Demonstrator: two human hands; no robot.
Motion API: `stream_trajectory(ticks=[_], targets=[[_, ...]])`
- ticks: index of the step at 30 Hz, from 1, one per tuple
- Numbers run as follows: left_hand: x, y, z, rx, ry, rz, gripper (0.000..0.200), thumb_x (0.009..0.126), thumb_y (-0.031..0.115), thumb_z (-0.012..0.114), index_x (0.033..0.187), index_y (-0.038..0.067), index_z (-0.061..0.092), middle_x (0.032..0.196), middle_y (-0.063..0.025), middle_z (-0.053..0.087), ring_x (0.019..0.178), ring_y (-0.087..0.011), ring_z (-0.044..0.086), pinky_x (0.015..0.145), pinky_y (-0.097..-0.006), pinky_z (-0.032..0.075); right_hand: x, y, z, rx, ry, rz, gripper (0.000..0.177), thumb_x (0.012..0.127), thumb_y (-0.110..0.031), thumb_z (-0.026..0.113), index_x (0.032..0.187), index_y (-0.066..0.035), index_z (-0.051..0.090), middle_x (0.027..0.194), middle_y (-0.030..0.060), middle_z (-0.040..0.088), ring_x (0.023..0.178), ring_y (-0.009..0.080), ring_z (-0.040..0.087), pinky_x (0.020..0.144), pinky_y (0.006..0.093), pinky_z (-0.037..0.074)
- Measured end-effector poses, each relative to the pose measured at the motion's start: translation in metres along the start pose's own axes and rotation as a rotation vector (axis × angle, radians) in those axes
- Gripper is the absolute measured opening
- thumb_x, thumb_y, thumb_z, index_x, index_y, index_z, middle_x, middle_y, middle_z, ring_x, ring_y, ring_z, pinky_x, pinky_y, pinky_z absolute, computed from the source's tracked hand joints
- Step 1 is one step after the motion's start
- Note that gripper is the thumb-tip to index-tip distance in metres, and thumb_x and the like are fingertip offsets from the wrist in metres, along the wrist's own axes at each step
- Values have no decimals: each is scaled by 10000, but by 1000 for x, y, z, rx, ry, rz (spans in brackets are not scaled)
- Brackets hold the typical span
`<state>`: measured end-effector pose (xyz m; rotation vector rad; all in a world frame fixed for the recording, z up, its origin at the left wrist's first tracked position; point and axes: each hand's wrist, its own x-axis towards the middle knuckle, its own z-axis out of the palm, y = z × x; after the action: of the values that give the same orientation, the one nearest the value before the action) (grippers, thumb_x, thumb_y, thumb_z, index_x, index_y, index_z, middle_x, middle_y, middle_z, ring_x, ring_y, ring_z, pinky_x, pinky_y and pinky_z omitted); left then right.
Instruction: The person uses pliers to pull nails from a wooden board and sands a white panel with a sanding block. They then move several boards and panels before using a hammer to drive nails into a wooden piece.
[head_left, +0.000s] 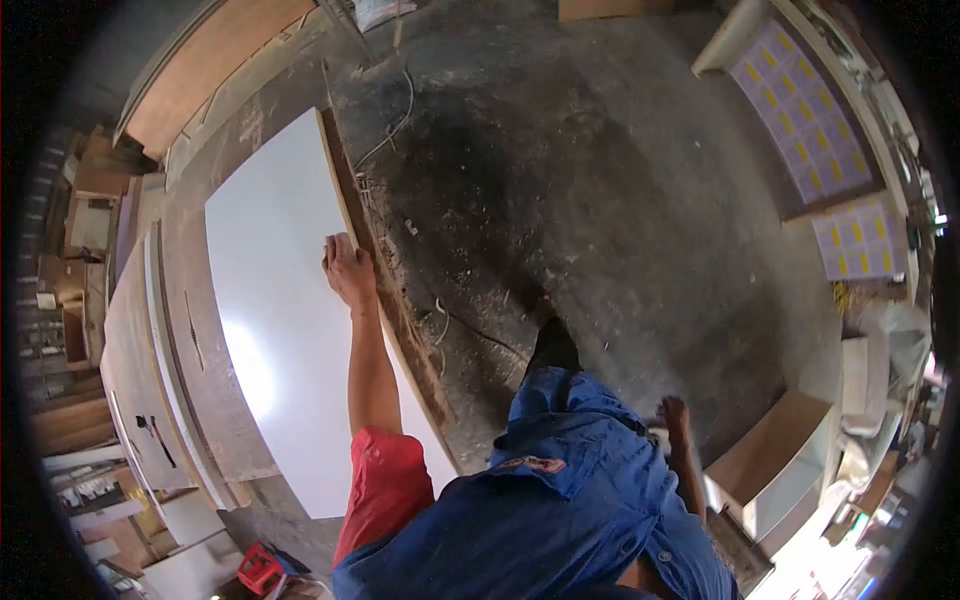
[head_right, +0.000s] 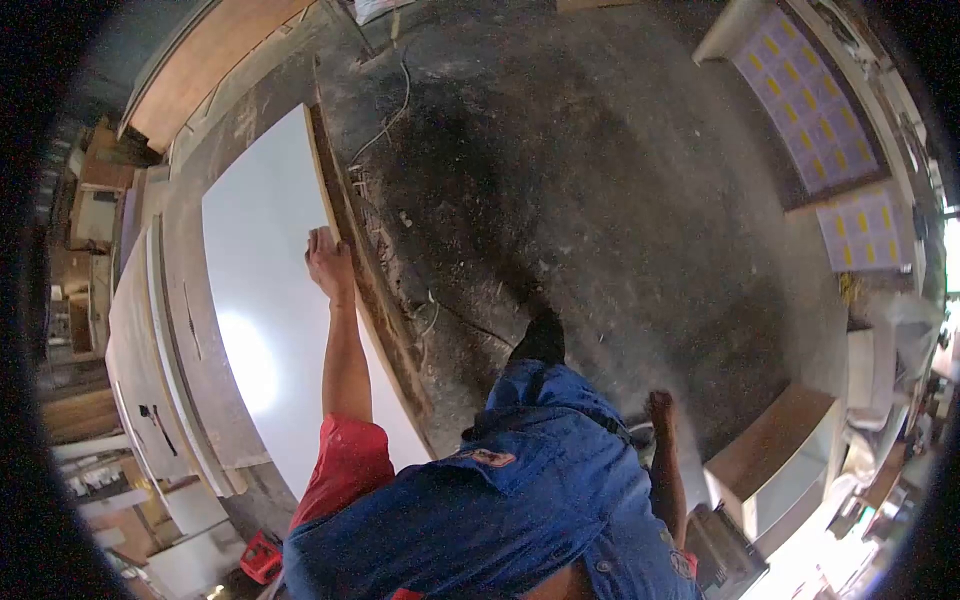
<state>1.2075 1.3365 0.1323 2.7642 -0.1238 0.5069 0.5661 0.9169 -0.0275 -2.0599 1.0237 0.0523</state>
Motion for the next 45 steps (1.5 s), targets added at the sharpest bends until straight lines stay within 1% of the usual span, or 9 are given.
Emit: stream_trajectory(ticks=[3, 8, 17, 18, 23, 27, 32, 37, 45], targets=[[21, 7, 7, 32, 20, -37, 487, 800, 120, 604, 1266, -13, 552, 1372, -177, 489, 1303, -303, 421, 1095, -402, 310, -24, 1, -40, 629, 251, 701, 155, 848, -232, 599, 896, -88, 632, 740, 92, 635, 637, 256, 603, 579, 372, 490], [26, 16, 2, -19, 51, -100, 476, 801, 96, 623, 1261, -7, 557, 1363, -168, 501, 1280, -316, 439, 1076, -406, 336, 50, -19, -30, 443, 87, 750, 192, 863, -254, 573, 885, -78, 645, 753, 108, 648, 662, 271, 616, 593, 396, 483], [31, 28, -5, -54, 54, -188, 408, 817, 113, 624, 1211, 9, 595, 1332, -201, 518, 1250, -351, 467, 1065, -434, 334, 421, -95, 98, -566, -92, -146, 275, 890, -294, 528, 865, -58, 668, 776, 138, 673, 705, 299, 641, 617, 437, 469], [31, 26, 0, -47, 58, -201, 370, 835, 117, 608, 1186, 0, 606, 1321, -205, 527, 1248, -355, 471, 1073, -439, 321, 446, -210, 76, -512, -476, -218, 282, 911, -293, 515, 822, -69, 661, 666, 83, 632, 640, 211, 614, 574, 397, 450], [33, 34, 11, -132, 184, -336, 322, 853, 102, 582, 1160, 15, 623, 1278, -192, 568, 1228, -350, 500, 1081, -446, 310, 567, -472, 117, 33, -526, -247, 318, 928, -294, 561, 959, 10, 647, 674, 83, 654, 610, 152, 633, 585, 295, 481], [45, 54, 22, -134, 254, -654, 348, 838, 101, 597, 1180, 44, 626, 1303, -159, 563, 1269, -336, 475, 1109, -471, 257, 582, -699, 195, 79, -848, -528, 320, 921, -318, 587, 990, -14, 659, 752, 73, 680, 676, 140, 645, 640, 302, 496], [68, 76, 43, -51, 362, -917, 372, 818, 88, 600, 1188, 53, 629, 1356, -145, 524, 1318, -318, 430, 1127, -493, 201, 530, -895, 320, 103, -901, -1020, 336, 908, -308, 575, 1058, -18, 652, 1003, 207, 665, 998, 327, 637, 822, 419, 500], [83, 88, 42, -39, 433, -1018, 361, 816, 71, 591, 1174, 53, 634, 1349, -135, 532, 1321, -301, 429, 1133, -495, 190, 496, -953, 415, -150, -953, -1213, 323, 860, -270, 608, 1061, -22, 659, 998, 223, 657, 975, 360, 633, 824, 423, 505], [91, 93, 41, -43, 499, -1118, 396, 789, 9, 559, 1171, 77, 638, 1331, -116, 552, 1310, -303, 444, 1123, -514, 218, 479, -987, 414, -463, -958, -1270, 250, 788, -206, 642, 974, -49, 694, 898, 189, 680, 875, 378, 651, 778, 422, 522]])
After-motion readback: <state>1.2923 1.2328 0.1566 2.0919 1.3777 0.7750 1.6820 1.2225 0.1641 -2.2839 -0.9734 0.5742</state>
